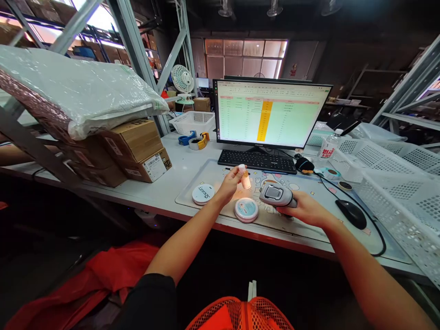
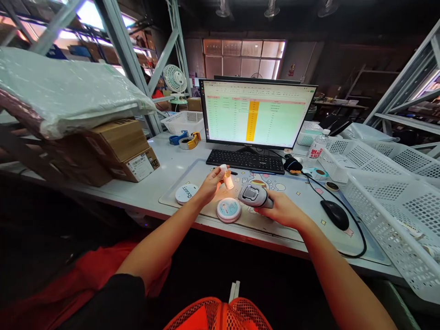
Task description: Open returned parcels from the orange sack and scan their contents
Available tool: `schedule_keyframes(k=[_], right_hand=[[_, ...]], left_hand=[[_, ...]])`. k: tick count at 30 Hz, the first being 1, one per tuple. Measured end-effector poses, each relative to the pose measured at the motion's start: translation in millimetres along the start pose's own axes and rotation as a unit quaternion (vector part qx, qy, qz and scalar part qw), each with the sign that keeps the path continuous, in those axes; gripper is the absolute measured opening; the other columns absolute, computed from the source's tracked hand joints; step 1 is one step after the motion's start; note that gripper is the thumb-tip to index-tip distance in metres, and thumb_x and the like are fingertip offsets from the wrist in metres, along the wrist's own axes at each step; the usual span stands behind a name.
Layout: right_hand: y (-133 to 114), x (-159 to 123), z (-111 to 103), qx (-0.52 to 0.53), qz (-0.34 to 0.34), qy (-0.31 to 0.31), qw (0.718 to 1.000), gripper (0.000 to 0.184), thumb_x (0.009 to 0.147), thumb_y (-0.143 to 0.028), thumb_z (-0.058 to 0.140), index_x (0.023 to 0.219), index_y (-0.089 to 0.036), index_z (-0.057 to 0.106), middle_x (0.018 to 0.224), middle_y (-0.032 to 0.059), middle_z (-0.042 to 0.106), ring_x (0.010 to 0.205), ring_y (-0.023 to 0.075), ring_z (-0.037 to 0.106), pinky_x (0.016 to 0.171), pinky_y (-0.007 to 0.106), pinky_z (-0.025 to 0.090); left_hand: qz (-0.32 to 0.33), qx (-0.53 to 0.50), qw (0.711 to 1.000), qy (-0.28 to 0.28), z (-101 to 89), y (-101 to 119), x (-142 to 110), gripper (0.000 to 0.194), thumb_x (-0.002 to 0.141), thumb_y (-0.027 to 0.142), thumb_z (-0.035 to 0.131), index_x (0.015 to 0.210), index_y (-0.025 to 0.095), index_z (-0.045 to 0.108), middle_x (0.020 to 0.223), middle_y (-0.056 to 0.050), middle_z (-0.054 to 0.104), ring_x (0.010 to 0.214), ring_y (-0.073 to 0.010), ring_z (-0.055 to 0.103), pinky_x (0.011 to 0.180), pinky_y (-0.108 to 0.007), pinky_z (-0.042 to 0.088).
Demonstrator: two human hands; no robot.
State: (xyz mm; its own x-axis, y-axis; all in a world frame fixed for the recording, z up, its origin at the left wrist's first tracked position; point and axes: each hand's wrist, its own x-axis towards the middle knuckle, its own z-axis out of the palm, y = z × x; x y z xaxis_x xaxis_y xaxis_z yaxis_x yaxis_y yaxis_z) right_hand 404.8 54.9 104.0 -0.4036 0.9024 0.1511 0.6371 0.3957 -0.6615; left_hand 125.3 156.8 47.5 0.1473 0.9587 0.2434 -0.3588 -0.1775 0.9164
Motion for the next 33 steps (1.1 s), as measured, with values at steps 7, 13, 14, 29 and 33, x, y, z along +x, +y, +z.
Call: schedule_keyframes(k=[7, 13, 14, 29, 33], right_hand=[[36, 5, -9, -0.025, 0.081, 0.097, 0.992, 0.05, 0.084, -0.051, 0.073, 0.121, -0.018, 0.075, 0.12, 0.0121, 0.078, 0.108, 0.0342, 0.071, 0.096, 0.047, 0.054], [14, -9, -4, 0.001, 0.041, 0.04, 0.998, 0.044, 0.083, -0.045, 0.076, 0.118, -0.02, 0.076, 0.117, 0.0084, 0.079, 0.105, 0.0316, 0.071, 0.094, 0.044, 0.054], [7, -11, -2, 0.001, 0.032, 0.033, 0.999, 0.042, 0.083, -0.043, 0.077, 0.117, -0.02, 0.076, 0.115, 0.0077, 0.079, 0.102, 0.0306, 0.071, 0.092, 0.043, 0.055], [-4, -15, -3, 0.03, 0.042, 0.041, 0.998, 0.043, 0.083, -0.043, 0.078, 0.118, -0.018, 0.078, 0.115, 0.0092, 0.08, 0.103, 0.0327, 0.072, 0.094, 0.045, 0.056], [-7, -20, -2, 0.021, 0.026, 0.041, 0.999, 0.044, 0.085, -0.043, 0.078, 0.123, -0.02, 0.076, 0.12, 0.0085, 0.079, 0.106, 0.0321, 0.072, 0.097, 0.046, 0.056]], left_hand=[[0.002, -0.001, 1.0, 0.032, -12.7, -1, 4, 0.056, 0.078, 0.057, 0.089, 0.118, 0.02, 0.076, 0.11, -0.006, 0.073, 0.102, -0.0199, 0.062, 0.094, -0.031, 0.047], [-0.021, -0.03, 0.999, 0.02, 3.8, -3, 5, 0.064, 0.071, 0.062, 0.091, 0.117, 0.02, 0.076, 0.11, -0.008, 0.073, 0.102, -0.021, 0.064, 0.09, -0.032, 0.05], [-0.025, -0.035, 0.999, 0.015, 8.1, -4, 5, 0.064, 0.071, 0.063, 0.091, 0.116, 0.02, 0.076, 0.11, -0.008, 0.073, 0.101, -0.0212, 0.064, 0.09, -0.032, 0.05], [-0.038, -0.11, 0.993, 0.01, 21.0, 8, -1, 0.058, 0.072, 0.055, 0.094, 0.115, 0.021, 0.075, 0.114, -0.008, 0.074, 0.104, -0.0208, 0.065, 0.092, -0.033, 0.05], [-0.018, -0.095, 0.995, 0.024, 18.9, 12, -2, 0.059, 0.076, 0.057, 0.09, 0.12, 0.021, 0.073, 0.115, -0.008, 0.074, 0.106, -0.022, 0.065, 0.095, -0.035, 0.051]])
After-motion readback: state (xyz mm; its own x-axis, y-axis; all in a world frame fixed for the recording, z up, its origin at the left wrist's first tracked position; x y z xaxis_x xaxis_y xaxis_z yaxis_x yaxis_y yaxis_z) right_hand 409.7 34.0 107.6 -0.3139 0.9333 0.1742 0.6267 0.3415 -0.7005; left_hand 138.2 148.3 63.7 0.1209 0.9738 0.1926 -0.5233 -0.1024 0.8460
